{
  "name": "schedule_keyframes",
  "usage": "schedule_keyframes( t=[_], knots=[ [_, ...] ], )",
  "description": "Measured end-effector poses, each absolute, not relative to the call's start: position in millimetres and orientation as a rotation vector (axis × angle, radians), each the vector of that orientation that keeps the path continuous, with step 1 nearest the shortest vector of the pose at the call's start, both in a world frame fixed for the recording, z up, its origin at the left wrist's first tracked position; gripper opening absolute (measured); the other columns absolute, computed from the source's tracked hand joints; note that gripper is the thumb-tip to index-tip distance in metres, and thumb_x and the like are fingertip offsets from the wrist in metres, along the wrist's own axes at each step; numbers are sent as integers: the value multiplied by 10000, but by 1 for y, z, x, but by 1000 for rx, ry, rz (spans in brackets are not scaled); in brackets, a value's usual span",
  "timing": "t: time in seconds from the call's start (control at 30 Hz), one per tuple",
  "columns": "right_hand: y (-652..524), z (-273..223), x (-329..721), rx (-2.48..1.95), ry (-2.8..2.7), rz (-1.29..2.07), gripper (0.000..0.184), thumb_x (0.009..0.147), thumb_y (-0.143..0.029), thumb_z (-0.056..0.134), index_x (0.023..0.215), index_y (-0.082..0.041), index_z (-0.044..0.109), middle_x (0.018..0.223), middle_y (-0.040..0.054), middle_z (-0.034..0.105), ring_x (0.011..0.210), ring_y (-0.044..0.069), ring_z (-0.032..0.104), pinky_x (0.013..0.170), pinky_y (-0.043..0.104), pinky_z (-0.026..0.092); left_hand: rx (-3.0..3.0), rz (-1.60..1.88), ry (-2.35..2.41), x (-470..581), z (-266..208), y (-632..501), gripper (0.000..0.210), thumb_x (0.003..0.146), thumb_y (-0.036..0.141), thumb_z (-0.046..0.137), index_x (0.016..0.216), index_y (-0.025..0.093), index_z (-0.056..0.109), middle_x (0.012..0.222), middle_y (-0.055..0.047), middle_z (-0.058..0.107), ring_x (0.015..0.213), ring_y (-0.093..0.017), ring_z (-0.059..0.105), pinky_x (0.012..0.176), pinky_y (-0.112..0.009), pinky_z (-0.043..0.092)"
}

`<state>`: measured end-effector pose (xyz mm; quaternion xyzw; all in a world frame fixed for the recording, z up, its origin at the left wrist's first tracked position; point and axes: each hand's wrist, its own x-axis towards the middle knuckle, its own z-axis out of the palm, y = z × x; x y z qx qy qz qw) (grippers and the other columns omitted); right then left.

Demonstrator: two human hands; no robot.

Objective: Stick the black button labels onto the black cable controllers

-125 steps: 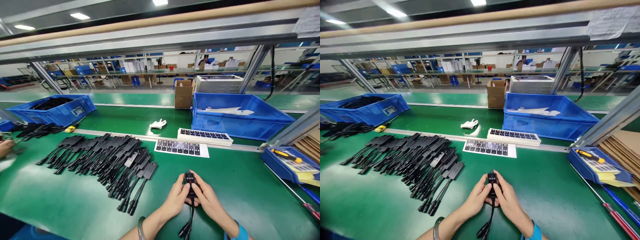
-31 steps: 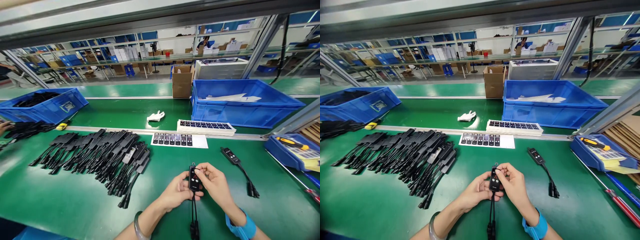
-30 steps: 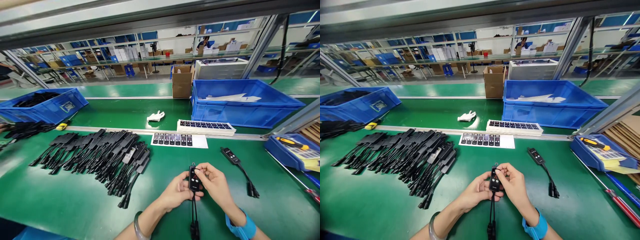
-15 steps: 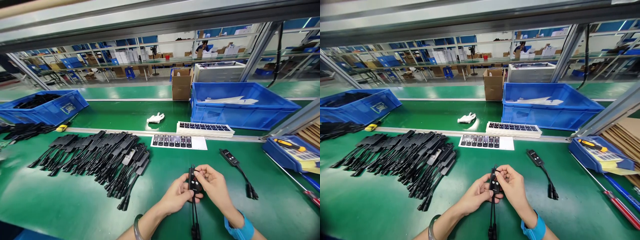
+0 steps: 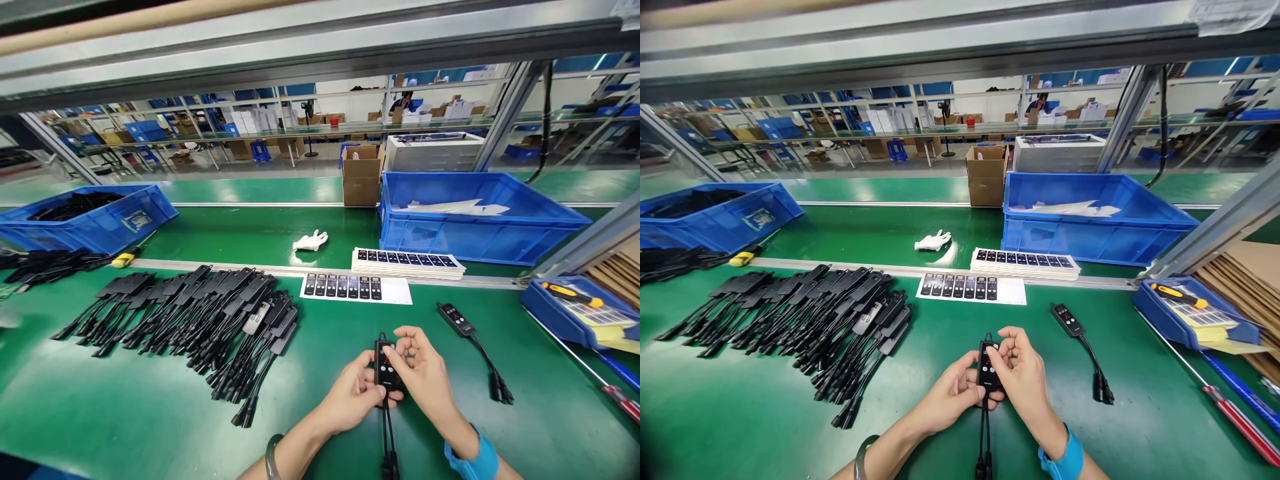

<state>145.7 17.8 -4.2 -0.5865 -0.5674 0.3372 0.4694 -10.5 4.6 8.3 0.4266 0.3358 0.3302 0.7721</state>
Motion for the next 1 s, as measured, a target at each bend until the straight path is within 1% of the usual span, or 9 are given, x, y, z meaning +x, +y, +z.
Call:
schedule_keyframes(
  t=[0.13,0.3,0.4,0.5,0.53,0.67,0.77,0.87,1.0],
  knots=[
    [21,-11,147,-1444,-1438,887,316,770,-415,618,993,-206,536,740,-7,515,644,164,538,525,260,494,832,721,690,-12,6,6,525,712,354,738,1134,154,499,884,-98,704,797,-211,705,729,-304,532],
    [14,-18,141,-1336,-1535,1121,471,780,-366,598,1209,-193,505,986,71,623,711,182,597,577,292,529,702,783,679,-12,4,8,389,784,415,631,1040,134,549,932,-116,696,706,-200,702,678,-327,546],
    [8,-18,137,-1297,-1584,1147,630,716,-314,679,1300,-198,472,1189,108,595,887,226,626,689,322,553,690,818,672,-13,4,10,329,815,410,599,988,135,545,873,-102,698,677,-172,685,629,-282,533],
    [6,-18,138,-1240,-1590,1204,806,665,-290,736,1392,-214,399,1347,111,520,1114,268,565,842,358,534,679,842,667,-13,4,10,309,833,407,579,992,149,521,826,-82,696,698,-160,681,620,-244,512],
    [6,-18,138,-1226,-1590,1206,783,698,-310,715,1405,-217,392,1354,107,524,1147,269,550,882,372,517,692,844,679,-13,4,10,330,834,423,578,1013,156,510,821,-73,694,691,-156,681,620,-242,511],
    [10,-18,140,-1225,-1614,1128,474,909,-377,454,1349,-205,498,1256,89,622,1128,247,580,972,402,453,865,850,808,-10,-2,9,495,825,536,554,1148,185,422,754,-28,678,607,-157,678,598,-270,530],
    [11,-18,138,-1247,-1648,1050,438,930,-390,411,1281,-180,569,1159,103,676,1008,243,644,897,368,505,1024,860,887,-8,-6,9,481,839,555,520,1124,185,406,687,-9,661,550,-159,663,557,-279,532],
    [11,-20,135,-1263,-1714,956,419,938,-379,397,1245,-171,591,1122,115,685,978,240,654,863,348,523,1026,868,880,-6,-10,10,466,831,554,532,1095,190,410,765,-24,677,508,-142,641,527,-275,519],
    [8,-27,131,-1340,-1825,644,485,922,-357,436,1376,-189,447,1192,120,628,1068,258,599,882,376,523,795,932,771,-5,-12,14,630,786,574,586,1239,190,375,990,-84,676,692,-163,676,637,-291,514]
  ],
)
